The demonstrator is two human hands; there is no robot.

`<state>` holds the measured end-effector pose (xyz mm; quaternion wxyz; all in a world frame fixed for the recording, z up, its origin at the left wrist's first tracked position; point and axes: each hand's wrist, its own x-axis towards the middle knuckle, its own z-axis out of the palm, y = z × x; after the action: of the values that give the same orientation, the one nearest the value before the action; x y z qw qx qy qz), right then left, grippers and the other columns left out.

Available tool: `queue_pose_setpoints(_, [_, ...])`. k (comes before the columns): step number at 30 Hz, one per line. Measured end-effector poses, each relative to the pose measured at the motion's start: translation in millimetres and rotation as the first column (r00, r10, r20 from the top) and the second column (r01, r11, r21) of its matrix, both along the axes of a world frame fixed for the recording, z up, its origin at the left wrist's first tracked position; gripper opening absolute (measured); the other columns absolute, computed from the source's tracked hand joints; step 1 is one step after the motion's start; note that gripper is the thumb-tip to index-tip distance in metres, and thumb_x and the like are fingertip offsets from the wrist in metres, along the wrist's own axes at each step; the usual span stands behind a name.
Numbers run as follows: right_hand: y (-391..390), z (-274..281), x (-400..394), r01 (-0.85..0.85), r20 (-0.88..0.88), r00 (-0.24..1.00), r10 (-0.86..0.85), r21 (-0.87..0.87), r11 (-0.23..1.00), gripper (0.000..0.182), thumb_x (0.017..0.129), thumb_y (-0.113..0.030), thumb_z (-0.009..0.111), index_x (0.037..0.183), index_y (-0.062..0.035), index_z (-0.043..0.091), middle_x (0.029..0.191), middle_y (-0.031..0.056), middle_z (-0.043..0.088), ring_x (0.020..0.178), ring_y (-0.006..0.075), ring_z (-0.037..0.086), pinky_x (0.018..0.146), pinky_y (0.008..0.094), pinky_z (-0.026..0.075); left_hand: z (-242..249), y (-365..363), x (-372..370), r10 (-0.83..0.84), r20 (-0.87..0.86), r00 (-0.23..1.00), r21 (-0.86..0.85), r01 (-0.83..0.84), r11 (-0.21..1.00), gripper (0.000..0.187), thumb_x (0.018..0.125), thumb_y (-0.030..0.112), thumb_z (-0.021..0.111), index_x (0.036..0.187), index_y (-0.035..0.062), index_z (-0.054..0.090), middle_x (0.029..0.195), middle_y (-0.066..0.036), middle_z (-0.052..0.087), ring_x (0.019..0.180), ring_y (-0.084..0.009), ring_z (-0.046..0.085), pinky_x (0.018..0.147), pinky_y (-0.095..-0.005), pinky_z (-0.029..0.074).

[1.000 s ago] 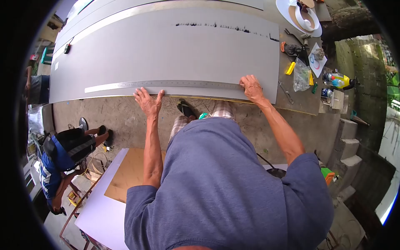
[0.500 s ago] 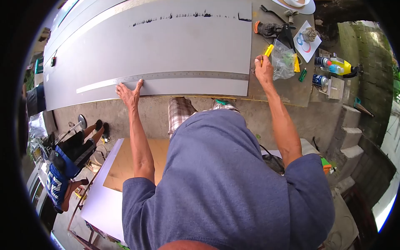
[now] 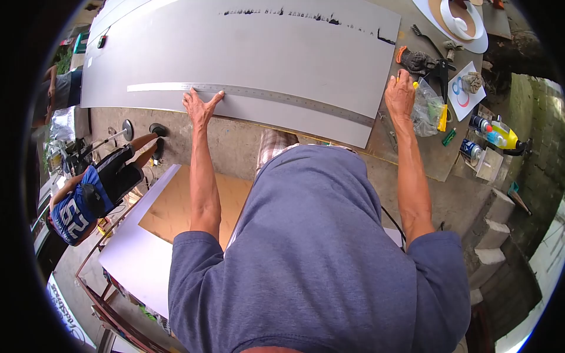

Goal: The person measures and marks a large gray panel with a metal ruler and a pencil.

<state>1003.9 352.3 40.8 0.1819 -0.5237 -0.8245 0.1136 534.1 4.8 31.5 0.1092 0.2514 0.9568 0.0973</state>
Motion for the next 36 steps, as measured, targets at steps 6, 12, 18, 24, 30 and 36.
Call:
queue_pose_setpoints(6, [-36,41,-18,-0.288,-0.039,0.957,0.289,0.026,0.957,0.027,0.09,-0.016,0.073,0.112,-0.0055,0.063,0.107,0.014,0.059,0.105,0.0343,0.059,0.09,0.044,0.049,2,1,1,0.008,-0.005,1.0,-0.032,-0.008,0.999,0.138,0.062,0.084,0.076,0.156,-0.0068,0.03,0.159,-0.04,0.021,0.15,-0.0566,0.017,0.122,-0.0602,0.021])
queue_pose_setpoints(12, [-102,25,7,-0.537,-0.074,0.843,0.532,-0.15,0.83,0.042,0.088,-0.021,0.077,0.125,-0.007,0.064,0.12,0.0127,0.058,0.114,0.0333,0.054,0.098,0.0467,0.043,-11,-1,1,-0.026,-0.088,0.996,-0.013,0.025,1.0,0.135,0.069,0.087,0.067,0.155,-0.0093,0.029,0.164,-0.033,0.019,0.154,-0.0474,0.014,0.126,-0.0549,0.017])
queue_pose_setpoints(18, [-106,7,29,-0.57,0.016,0.82,0.572,-0.052,0.82,0.038,0.095,-0.025,0.071,0.127,-0.0066,0.063,0.123,0.0139,0.058,0.119,0.0336,0.053,0.101,0.0475,0.042,-9,6,2,0.01,-0.066,0.998,0.113,-0.003,0.994,0.131,0.071,0.08,0.072,0.155,-0.0102,0.029,0.164,-0.031,0.021,0.155,-0.0424,0.015,0.126,-0.0544,0.017])
queue_pose_setpoints(24, [-110,8,39,-0.556,-0.014,0.83,0.557,-0.093,0.826,0.033,0.097,-0.019,0.069,0.125,-0.0038,0.064,0.123,0.0151,0.058,0.117,0.0351,0.053,0.101,0.0483,0.043,-15,7,10,0.03,-0.063,0.998,0.15,-0.02,0.988,0.13,0.072,0.082,0.069,0.158,-0.0057,0.027,0.167,-0.027,0.018,0.157,-0.0397,0.012,0.127,-0.0531,0.013])
queue_pose_setpoints(30, [-101,-3,44,-0.619,-0.097,0.785,0.612,-0.102,0.779,0.032,0.096,-0.01,0.067,0.125,0.0009,0.063,0.12,0.0189,0.057,0.114,0.0387,0.053,0.099,0.0492,0.045,-14,8,8,0.053,-0.058,0.997,0.177,-0.042,0.983,0.13,0.074,0.086,0.063,0.158,-0.0052,0.026,0.168,-0.026,0.015,0.157,-0.0392,0.009,0.127,-0.0528,0.01])
queue_pose_setpoints(36, [-93,5,47,-0.657,-0.107,0.753,0.649,-0.161,0.737,0.034,0.094,-0.006,0.066,0.127,0.002,0.061,0.121,0.0205,0.055,0.116,0.0396,0.052,0.101,0.0501,0.044,-6,11,11,0.065,0.004,0.998,0.145,-0.065,0.987,0.13,0.075,0.083,0.065,0.16,-0.0036,0.02,0.17,-0.022,0.012,0.158,-0.0376,0.006,0.128,-0.0515,0.008])
